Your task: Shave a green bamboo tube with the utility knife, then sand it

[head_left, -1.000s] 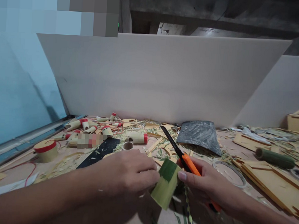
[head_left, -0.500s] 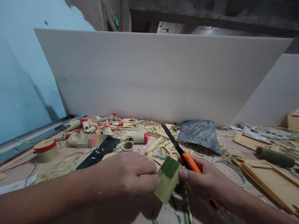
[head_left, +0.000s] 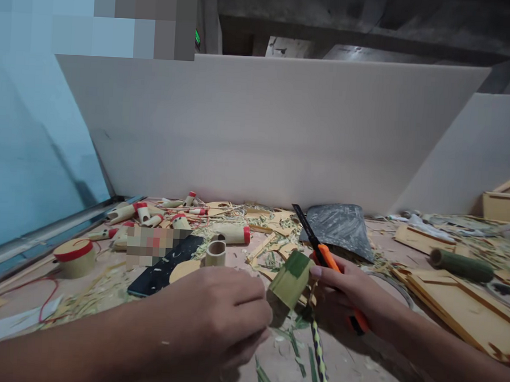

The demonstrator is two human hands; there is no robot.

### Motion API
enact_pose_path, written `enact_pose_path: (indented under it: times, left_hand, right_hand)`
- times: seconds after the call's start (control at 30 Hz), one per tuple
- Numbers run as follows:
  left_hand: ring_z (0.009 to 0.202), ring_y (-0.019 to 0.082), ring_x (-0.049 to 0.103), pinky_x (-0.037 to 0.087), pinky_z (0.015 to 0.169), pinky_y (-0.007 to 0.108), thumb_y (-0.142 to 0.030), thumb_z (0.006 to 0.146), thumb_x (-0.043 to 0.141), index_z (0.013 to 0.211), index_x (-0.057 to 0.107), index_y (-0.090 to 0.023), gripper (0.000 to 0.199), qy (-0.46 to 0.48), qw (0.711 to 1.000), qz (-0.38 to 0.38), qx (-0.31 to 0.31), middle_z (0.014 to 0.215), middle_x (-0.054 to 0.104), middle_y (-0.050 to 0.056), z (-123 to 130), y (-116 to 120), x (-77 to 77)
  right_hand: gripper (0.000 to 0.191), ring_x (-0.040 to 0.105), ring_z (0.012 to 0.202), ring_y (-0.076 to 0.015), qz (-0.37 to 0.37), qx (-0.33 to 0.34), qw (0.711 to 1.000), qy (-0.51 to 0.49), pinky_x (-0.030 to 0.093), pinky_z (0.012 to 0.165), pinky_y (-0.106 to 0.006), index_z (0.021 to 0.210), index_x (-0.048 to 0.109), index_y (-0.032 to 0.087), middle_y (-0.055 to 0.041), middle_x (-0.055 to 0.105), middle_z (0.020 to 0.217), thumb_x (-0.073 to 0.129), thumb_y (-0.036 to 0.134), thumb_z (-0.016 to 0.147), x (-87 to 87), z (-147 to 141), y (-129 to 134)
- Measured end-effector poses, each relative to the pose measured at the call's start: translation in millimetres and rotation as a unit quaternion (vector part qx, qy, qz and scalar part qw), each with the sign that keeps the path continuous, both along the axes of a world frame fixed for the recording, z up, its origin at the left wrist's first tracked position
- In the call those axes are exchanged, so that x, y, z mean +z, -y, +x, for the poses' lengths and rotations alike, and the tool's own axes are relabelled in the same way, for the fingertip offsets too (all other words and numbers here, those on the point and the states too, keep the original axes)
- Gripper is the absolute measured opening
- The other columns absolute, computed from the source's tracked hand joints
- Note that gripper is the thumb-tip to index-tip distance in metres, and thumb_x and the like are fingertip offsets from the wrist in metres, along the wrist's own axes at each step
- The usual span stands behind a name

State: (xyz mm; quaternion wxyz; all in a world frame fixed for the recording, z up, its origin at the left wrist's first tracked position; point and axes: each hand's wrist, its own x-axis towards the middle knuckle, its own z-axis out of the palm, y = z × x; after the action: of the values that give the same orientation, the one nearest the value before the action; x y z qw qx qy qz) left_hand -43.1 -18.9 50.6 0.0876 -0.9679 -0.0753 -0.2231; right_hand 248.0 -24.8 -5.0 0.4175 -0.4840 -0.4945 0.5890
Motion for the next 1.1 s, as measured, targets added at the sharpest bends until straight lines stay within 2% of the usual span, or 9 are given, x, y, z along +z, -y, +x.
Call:
enact_pose_path:
  times: [0.1, 0.23, 0.4, 0.5, 0.7, 0.8, 0.9, 1.0, 1.1]
  left_hand:
    - [0.074, 0.015, 0.058, 0.044, 0.065, 0.028, -0.023, 0.106, 0.05, 0.095, 0.06, -0.02, 0.015, 0.02, 0.999, -0.026, 0.038, 0.087, 0.064, 0.002, -0.5, -5.9, -6.0]
    - [0.086, 0.017, 0.065, 0.048, 0.073, 0.028, -0.02, 0.107, 0.047, 0.11, 0.061, -0.019, 0.014, 0.043, 0.996, -0.057, 0.052, 0.101, 0.068, 0.006, 0.1, -12.7, -13.2]
    - [0.08, 0.017, 0.064, 0.046, 0.067, 0.029, -0.02, 0.106, 0.049, 0.105, 0.06, -0.019, 0.011, 0.03, 0.999, -0.032, 0.032, 0.097, 0.07, 0.006, 2.7, -6.5, -15.7]
    - [0.075, 0.015, 0.06, 0.043, 0.063, 0.028, -0.021, 0.102, 0.055, 0.1, 0.06, -0.02, 0.006, 0.019, 0.999, -0.042, 0.025, 0.093, 0.068, 0.003, 2.1, -5.4, -16.3]
    - [0.067, 0.014, 0.052, 0.037, 0.058, 0.03, -0.019, 0.098, 0.058, 0.09, 0.058, -0.021, 0.009, 0.036, 0.998, -0.045, 0.0, 0.082, 0.062, -0.001, 0.7, -6.2, -15.7]
    - [0.068, 0.014, 0.056, 0.039, 0.061, 0.029, -0.013, 0.096, 0.056, 0.096, 0.062, -0.021, 0.01, 0.033, 0.997, -0.076, 0.004, 0.087, 0.066, 0.001, -0.2, -4.8, -14.6]
    - [0.074, 0.014, 0.06, 0.043, 0.065, 0.028, -0.008, 0.097, 0.051, 0.103, 0.064, -0.021, 0.019, 0.034, 0.997, -0.071, 0.006, 0.095, 0.07, 0.003, -0.5, -4.4, -15.1]
    - [0.076, 0.015, 0.061, 0.045, 0.067, 0.027, -0.008, 0.098, 0.049, 0.103, 0.062, -0.021, 0.019, 0.044, 0.997, -0.06, 0.025, 0.092, 0.069, 0.003, 0.6, -5.4, -17.0]
    - [0.082, 0.016, 0.063, 0.048, 0.073, 0.027, -0.014, 0.104, 0.048, 0.105, 0.06, -0.02, 0.014, 0.05, 0.994, -0.082, 0.045, 0.096, 0.068, 0.004, 2.2, -5.8, -17.8]
  right_hand:
    - [0.057, 0.016, 0.045, -0.0051, 0.002, -0.001, 1.0, 0.002, 0.015, 0.04, -0.018, 0.096, 0.051, 0.025, 0.016, 0.036, 0.051, 0.087, 0.066, 0.077, -0.3, -0.8, 0.2]
    - [0.058, 0.017, 0.045, -0.0046, -0.001, 0.02, 1.0, 0.007, 0.015, 0.04, -0.018, 0.091, 0.049, 0.025, 0.0151, 0.037, 0.052, 0.087, 0.066, 0.076, 5.9, -9.7, 9.6]
    - [0.055, 0.016, 0.045, -0.004, -0.012, 0.042, 0.999, 0.016, 0.019, 0.04, -0.017, 0.093, 0.052, 0.024, 0.0156, 0.035, 0.052, 0.089, 0.063, 0.078, 12.4, -14.9, 17.9]
    - [0.057, 0.017, 0.044, -0.0038, -0.014, 0.045, 0.999, 0.015, 0.019, 0.039, -0.016, 0.094, 0.053, 0.024, 0.0152, 0.036, 0.053, 0.089, 0.064, 0.076, 12.0, -12.8, 17.3]
    - [0.056, 0.016, 0.044, -0.0035, -0.008, 0.051, 0.999, -0.002, 0.017, 0.039, -0.015, 0.091, 0.049, 0.025, 0.0149, 0.038, 0.053, 0.087, 0.065, 0.079, 10.6, -10.8, 13.4]
    - [0.053, 0.018, 0.043, -0.0041, -0.002, 0.044, 0.999, -0.002, 0.017, 0.039, -0.016, 0.093, 0.05, 0.025, 0.0154, 0.037, 0.051, 0.085, 0.063, 0.082, 9.9, -9.9, 11.1]
    - [0.053, 0.015, 0.044, -0.0046, -0.001, 0.03, 1.0, -0.007, 0.016, 0.04, -0.017, 0.094, 0.05, 0.026, 0.0161, 0.035, 0.051, 0.085, 0.063, 0.08, 8.5, -7.1, 9.2]
    - [0.053, 0.014, 0.044, -0.0047, 0.006, 0.017, 1.0, -0.004, 0.014, 0.04, -0.017, 0.093, 0.049, 0.026, 0.0163, 0.034, 0.051, 0.085, 0.063, 0.08, 7.6, -4.4, 8.3]
    - [0.053, 0.016, 0.044, -0.0047, 0.005, 0.018, 1.0, 0.0, 0.014, 0.04, -0.017, 0.092, 0.048, 0.026, 0.0158, 0.035, 0.051, 0.084, 0.063, 0.081, 8.2, -4.9, 8.9]
